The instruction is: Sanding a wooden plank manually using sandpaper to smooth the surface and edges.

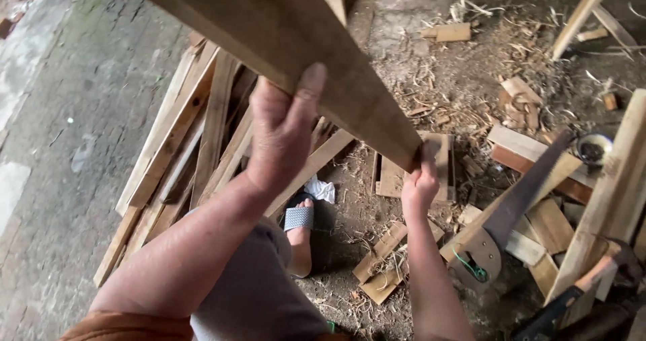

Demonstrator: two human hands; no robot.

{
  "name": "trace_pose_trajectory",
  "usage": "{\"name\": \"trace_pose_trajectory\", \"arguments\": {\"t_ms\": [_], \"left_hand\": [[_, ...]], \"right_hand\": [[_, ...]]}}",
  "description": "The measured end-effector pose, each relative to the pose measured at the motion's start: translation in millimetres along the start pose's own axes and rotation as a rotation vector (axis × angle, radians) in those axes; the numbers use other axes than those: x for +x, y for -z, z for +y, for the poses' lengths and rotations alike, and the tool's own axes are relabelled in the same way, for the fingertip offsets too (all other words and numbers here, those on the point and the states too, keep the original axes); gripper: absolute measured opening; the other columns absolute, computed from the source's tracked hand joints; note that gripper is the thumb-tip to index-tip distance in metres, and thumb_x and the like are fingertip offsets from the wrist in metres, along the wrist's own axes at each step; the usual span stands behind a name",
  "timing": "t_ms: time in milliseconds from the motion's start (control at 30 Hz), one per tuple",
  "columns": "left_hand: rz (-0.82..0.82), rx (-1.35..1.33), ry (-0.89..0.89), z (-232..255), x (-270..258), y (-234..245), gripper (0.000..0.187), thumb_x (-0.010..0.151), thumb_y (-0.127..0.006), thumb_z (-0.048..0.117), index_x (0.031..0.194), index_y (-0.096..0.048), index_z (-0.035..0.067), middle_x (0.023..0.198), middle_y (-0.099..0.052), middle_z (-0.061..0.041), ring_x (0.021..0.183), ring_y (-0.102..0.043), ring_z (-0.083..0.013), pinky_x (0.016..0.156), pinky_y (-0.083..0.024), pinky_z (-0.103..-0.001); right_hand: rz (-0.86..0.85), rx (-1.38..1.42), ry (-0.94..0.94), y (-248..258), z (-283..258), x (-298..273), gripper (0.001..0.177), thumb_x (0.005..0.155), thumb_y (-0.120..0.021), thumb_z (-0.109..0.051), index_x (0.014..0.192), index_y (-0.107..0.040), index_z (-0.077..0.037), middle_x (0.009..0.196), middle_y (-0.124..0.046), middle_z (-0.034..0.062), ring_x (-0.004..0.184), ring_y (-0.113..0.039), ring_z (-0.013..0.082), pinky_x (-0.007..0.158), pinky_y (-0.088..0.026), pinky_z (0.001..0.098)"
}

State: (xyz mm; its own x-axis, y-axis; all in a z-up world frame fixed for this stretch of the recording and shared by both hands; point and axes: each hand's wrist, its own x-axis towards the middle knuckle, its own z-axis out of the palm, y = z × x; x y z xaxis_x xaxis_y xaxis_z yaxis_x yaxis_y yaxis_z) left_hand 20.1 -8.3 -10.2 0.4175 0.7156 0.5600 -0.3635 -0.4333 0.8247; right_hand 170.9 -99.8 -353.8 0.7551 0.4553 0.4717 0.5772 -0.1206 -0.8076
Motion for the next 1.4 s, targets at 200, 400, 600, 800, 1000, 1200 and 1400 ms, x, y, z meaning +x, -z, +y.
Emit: {"name": "trace_pose_trajectory", "arguments": {"t_ms": [200, 400, 600, 800, 1000, 1200, 1400], "left_hand": [[-0.033, -0.138, -0.001, 0.6, 14.8, 15.5, 0.023, 0.112, -0.058, 0.009, 0.134, -0.061, 0.013, 0.128, -0.067, -0.004, 0.123, -0.061, -0.0141, 0.116, -0.05, -0.043], [-0.179, 0.526, -0.258, -22.9, 25.6, 49.4, 0.012, 0.1, -0.049, -0.005, 0.107, -0.057, 0.001, 0.104, -0.051, -0.011, 0.1, -0.046, -0.0238, 0.088, -0.039, -0.036], [-0.07, 0.148, -0.252, -1.7, 20.4, 1.9, 0.045, 0.093, -0.045, -0.014, 0.132, -0.033, 0.005, 0.131, -0.051, -0.019, 0.126, -0.051, -0.0326, 0.115, -0.045, -0.051], [0.044, 0.043, -0.169, -21.2, 7.3, 12.7, 0.049, 0.125, -0.042, 0.047, 0.17, -0.03, 0.03, 0.182, -0.024, -0.002, 0.174, -0.035, -0.0315, 0.15, -0.03, -0.062], [0.271, -0.26, 0.266, 11.5, 16.6, 6.7, 0.079, 0.089, -0.063, 0.06, 0.154, -0.041, 0.021, 0.149, -0.061, -0.024, 0.14, -0.058, -0.0363, 0.121, -0.044, -0.051], [0.305, -0.418, 0.273, 33.2, 11.7, -0.9, 0.075, 0.091, -0.055, 0.053, 0.154, -0.048, 0.012, 0.125, -0.074, -0.015, 0.123, -0.07, -0.0282, 0.117, -0.057, -0.043], [0.302, -0.373, 0.314, 21.9, 3.4, 1.8, 0.074, 0.093, -0.055, 0.05, 0.156, -0.044, 0.014, 0.12, -0.067, -0.011, 0.114, -0.067, -0.0215, 0.104, -0.058, -0.036]], "right_hand": [[0.059, 0.102, -0.425, 27.3, -6.4, -4.5, 0.045, 0.091, -0.041, 0.001, 0.129, -0.062, -0.01, 0.121, -0.063, 0.0235, 0.118, -0.056, 0.0372, 0.105, -0.044, 0.0488], [0.038, 0.281, -0.008, 97.0, -146.9, 64.7, 0.038, 0.102, -0.04, 0.005, 0.139, -0.047, -0.004, 0.128, -0.055, 0.0125, 0.1, -0.045, 0.0191, 0.082, -0.04, 0.0263], [-0.039, 0.093, 0.16, 82.3, -160.5, 35.9, 0.047, 0.099, -0.045, 0.014, 0.14, -0.045, -0.007, 0.136, -0.06, 0.0228, 0.054, -0.053, 0.0046, 0.038, -0.047, 0.0131], [-0.139, 0.166, 0.195, 62.2, -147.8, 6.0, 0.039, 0.1, -0.045, 0.01, 0.138, -0.047, 0.0, 0.118, -0.063, 0.0182, 0.079, -0.066, 0.0144, 0.072, -0.063, 0.02], [-0.234, 0.222, 0.018, 57.2, -131.7, -2.2, 0.039, 0.1, -0.041, 0.006, 0.139, -0.046, 0.003, 0.091, -0.063, 0.0121, 0.053, -0.047, 0.0076, 0.042, -0.045, 0.0174], [-0.182, 0.163, 0.156, 78.0, -191.3, 18.3, 0.042, 0.101, -0.043, 0.008, 0.14, -0.044, -0.01, 0.099, -0.063, 0.0125, 0.053, -0.047, 0.0086, 0.041, -0.047, 0.0147], [-0.09, 0.167, 0.264, 25.9, -125.7, -11.4, 0.042, 0.099, -0.052, 0.013, 0.137, -0.051, -0.005, 0.145, -0.045, 0.0226, 0.098, -0.048, 0.0243, 0.083, -0.05, 0.0306]]}}
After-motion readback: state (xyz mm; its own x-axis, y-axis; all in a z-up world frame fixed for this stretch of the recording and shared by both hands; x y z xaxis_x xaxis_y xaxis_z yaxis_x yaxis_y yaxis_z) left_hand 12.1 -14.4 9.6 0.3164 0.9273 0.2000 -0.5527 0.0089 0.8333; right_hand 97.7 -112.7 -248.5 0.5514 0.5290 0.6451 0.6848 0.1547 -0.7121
